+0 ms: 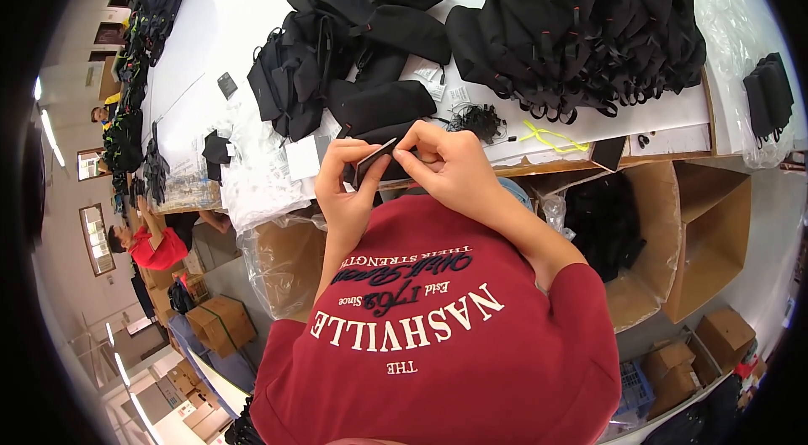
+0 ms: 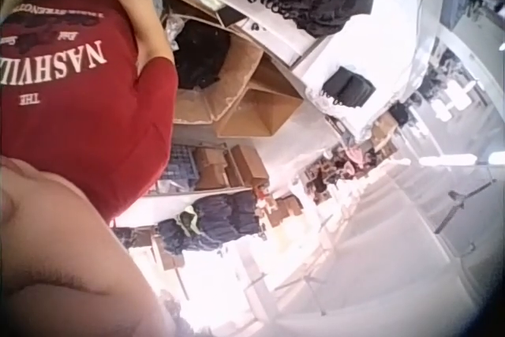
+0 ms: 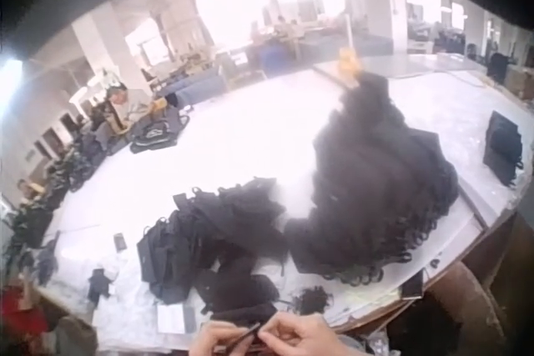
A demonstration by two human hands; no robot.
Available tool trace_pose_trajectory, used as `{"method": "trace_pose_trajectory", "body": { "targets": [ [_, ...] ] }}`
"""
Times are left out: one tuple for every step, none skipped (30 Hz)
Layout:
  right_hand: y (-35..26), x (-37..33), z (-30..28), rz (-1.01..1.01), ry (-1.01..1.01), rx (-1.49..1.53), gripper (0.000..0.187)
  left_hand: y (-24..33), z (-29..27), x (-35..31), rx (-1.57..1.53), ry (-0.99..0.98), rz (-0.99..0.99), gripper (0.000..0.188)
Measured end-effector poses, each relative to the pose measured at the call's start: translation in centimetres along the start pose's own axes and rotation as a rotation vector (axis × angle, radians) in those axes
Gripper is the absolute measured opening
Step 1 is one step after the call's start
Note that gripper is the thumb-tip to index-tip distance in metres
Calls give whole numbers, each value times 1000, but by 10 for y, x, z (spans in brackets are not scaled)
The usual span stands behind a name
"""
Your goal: Tagging and inspecting black fabric pouches at a workbench.
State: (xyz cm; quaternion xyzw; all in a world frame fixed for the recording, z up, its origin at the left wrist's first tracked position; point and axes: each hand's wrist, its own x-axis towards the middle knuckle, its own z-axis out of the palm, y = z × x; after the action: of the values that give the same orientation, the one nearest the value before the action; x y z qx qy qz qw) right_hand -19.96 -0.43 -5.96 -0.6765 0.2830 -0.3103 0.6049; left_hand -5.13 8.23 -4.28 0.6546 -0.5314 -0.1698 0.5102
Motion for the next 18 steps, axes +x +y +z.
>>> {"method": "trace_pose_trajectory", "body": {
  "targets": [
    [0, 0, 0, -10, -11, -8, 8, 0, 0, 0, 0, 1, 0, 18],
    [1, 0, 1, -10, -11, -8, 8, 1, -1, 0, 4, -6, 7, 18],
    [2, -1, 2, 4, -1, 7, 8, 1, -1, 0, 8, -14, 15, 18],
    [3, -1, 2, 19, 10, 23, 9, -1, -1, 0, 8, -15, 17, 18],
    [2, -2, 2, 17, 11, 23, 9, -5, -2, -1, -34, -25, 50, 18],
    [1, -2, 2, 7, 28, 18, 10, -8, -4, -1, -75, -33, 84, 18],
    [0, -2, 2, -3, 44, 12, 12, -9, -5, -1, -74, -33, 85, 18],
    [-2, 0, 1, -5, 44, 13, 12, -9, -6, -1, -129, -48, 77, 19],
    [-5, 1, -2, 45, 31, 62, 12, -9, -7, -2, -184, -63, 68, 20],
    [-6, 2, -4, 96, 18, 111, 13, -9, -9, -2, -183, -62, 69, 20],
    [-2, 2, -5, 94, 17, 112, 13, -8, -11, -2, -253, -123, 7, 14],
    [5, 0, -7, 86, -13, 132, 12, -8, -13, -2, -322, -184, -54, 9],
    [10, -2, -7, 78, -43, 152, 10, -10, -17, -1, -321, -183, -54, 9],
    [11, -2, -8, 77, -44, 152, 10, -14, -23, 0, -481, -292, -209, 5],
    [11, -3, -8, 40, -55, 124, 9, -18, -26, 1, -641, -401, -365, 6],
    [11, -4, -8, 2, -66, 95, 9, -19, -24, 1, -641, -401, -365, 6],
    [9, -4, -9, 2, -66, 95, 9, -20, -21, 1, -558, -443, -382, 8],
    [6, -3, -9, 18, -102, 19, 8, -22, -19, 0, -475, -483, -398, 10]
  ]
}}
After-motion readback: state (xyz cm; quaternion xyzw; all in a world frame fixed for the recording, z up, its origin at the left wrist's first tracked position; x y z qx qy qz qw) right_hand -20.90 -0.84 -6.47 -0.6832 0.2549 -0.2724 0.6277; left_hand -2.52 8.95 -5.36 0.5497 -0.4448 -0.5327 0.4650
